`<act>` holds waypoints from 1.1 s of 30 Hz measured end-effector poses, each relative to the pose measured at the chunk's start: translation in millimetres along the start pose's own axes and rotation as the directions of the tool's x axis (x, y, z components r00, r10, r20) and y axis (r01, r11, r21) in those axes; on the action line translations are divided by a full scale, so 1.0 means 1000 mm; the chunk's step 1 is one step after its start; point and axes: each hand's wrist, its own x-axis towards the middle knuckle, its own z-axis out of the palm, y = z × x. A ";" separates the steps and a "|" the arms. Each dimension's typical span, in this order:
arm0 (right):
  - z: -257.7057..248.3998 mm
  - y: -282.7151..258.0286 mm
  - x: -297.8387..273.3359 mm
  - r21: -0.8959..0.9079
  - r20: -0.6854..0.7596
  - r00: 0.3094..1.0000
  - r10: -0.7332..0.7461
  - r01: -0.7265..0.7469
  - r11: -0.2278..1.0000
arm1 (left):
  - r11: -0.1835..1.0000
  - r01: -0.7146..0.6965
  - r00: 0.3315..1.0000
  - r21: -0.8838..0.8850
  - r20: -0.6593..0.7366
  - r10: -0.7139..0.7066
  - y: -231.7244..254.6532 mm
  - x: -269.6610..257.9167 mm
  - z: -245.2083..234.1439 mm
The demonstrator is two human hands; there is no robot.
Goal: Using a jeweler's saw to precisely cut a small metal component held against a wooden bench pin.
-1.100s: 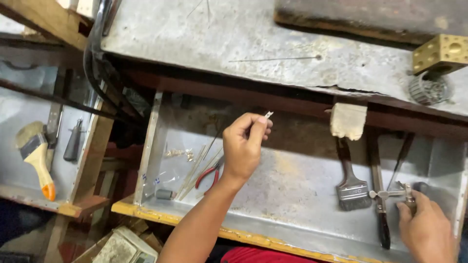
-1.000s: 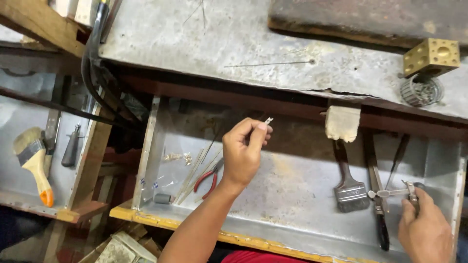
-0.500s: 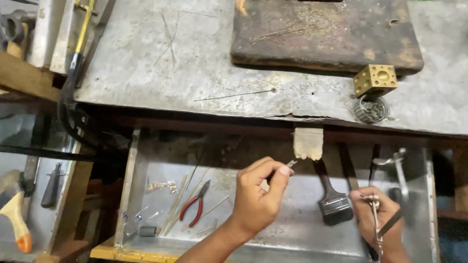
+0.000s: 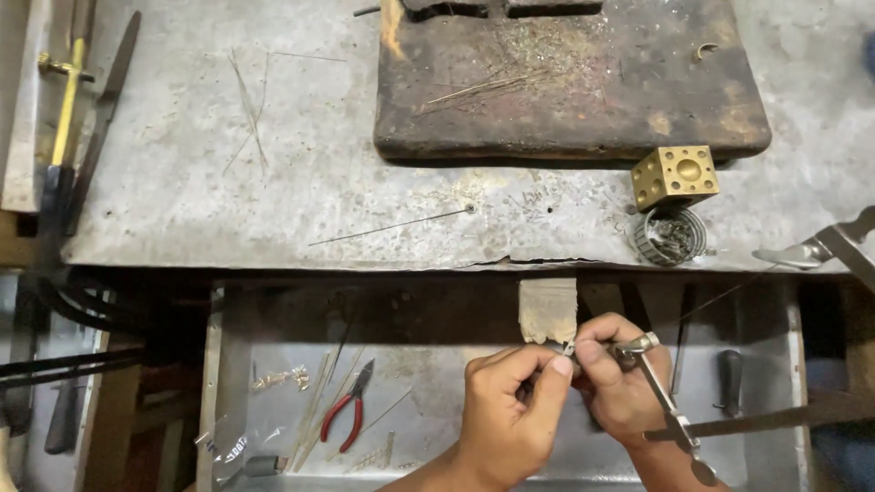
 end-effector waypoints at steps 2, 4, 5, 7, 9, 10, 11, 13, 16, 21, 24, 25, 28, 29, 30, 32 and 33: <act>-0.001 0.005 -0.003 0.019 0.000 0.999 0.044 -0.044 0.999 | 0.999 0.027 0.999 -0.039 0.028 -0.026 -0.005 -0.001 0.000; -0.002 0.005 -0.002 0.040 0.002 0.997 0.077 -0.077 0.996 | 0.996 0.045 0.998 -0.075 0.055 -0.041 -0.010 0.000 0.001; -0.002 0.003 -0.001 -0.015 0.023 0.999 0.047 -0.046 0.999 | 0.993 0.074 0.996 -0.089 0.060 -0.069 -0.014 0.000 0.001; -0.002 -0.002 -0.002 -0.069 0.046 0.999 0.023 -0.020 0.997 | 0.989 0.108 0.993 -0.101 0.067 -0.101 -0.016 -0.001 0.001; -0.002 -0.008 0.000 -0.163 0.064 0.997 -0.033 0.043 0.986 | 0.986 0.139 0.988 -0.094 0.087 -0.131 -0.015 0.001 0.000; -0.002 -0.009 0.001 -0.161 0.063 0.997 -0.034 0.043 0.986 | 0.986 0.138 0.988 -0.093 0.087 -0.130 -0.014 0.002 -0.001; -0.002 -0.010 0.001 -0.141 0.066 0.997 -0.042 0.051 0.989 | 0.985 0.148 0.985 -0.093 0.107 -0.138 -0.013 0.004 -0.002; -0.002 -0.010 -0.003 -0.119 0.073 0.997 -0.039 0.048 0.992 | 0.981 0.169 0.979 -0.090 0.126 -0.157 -0.011 0.002 -0.001; -0.003 -0.008 -0.004 -0.068 0.065 0.994 -0.086 0.090 0.994 | 0.957 0.259 0.963 -0.134 0.116 -0.244 -0.002 0.001 0.006; -0.008 -0.010 -0.008 -0.023 -0.022 0.992 -0.122 0.122 0.992 | 1.000 -0.028 0.995 -0.007 -0.091 0.027 0.015 0.001 0.024; -0.001 -0.008 -0.005 0.158 -0.007 0.989 -0.147 0.147 0.977 | 0.993 -0.114 0.987 -0.020 -0.115 0.111 0.013 -0.003 0.025; -0.001 -0.001 0.000 0.156 -0.015 0.989 -0.147 0.148 0.977 | 0.993 -0.116 0.988 -0.023 -0.107 0.113 0.010 -0.001 0.025; 0.002 0.028 0.009 -0.002 0.070 0.968 -0.240 0.240 0.971 | 0.999 -0.051 0.991 0.009 -0.122 0.052 0.002 -0.002 0.022; 0.003 0.040 0.010 -0.030 0.103 0.963 -0.250 0.254 0.967 | 1.000 -0.014 0.994 -0.017 -0.111 0.012 -0.001 -0.003 0.020; 0.004 0.052 0.013 -0.059 0.140 0.955 -0.261 0.272 0.961 | 0.999 0.022 0.994 -0.043 -0.104 -0.026 -0.004 -0.004 0.019; 0.010 0.074 0.007 -0.045 0.140 0.953 -0.268 0.277 0.960 | 0.999 0.043 0.994 -0.026 -0.102 -0.045 -0.003 -0.003 0.018; 0.013 0.085 0.006 -0.029 0.143 0.950 -0.277 0.283 0.959 | 0.998 0.063 0.992 -0.008 -0.106 -0.063 -0.003 -0.002 0.017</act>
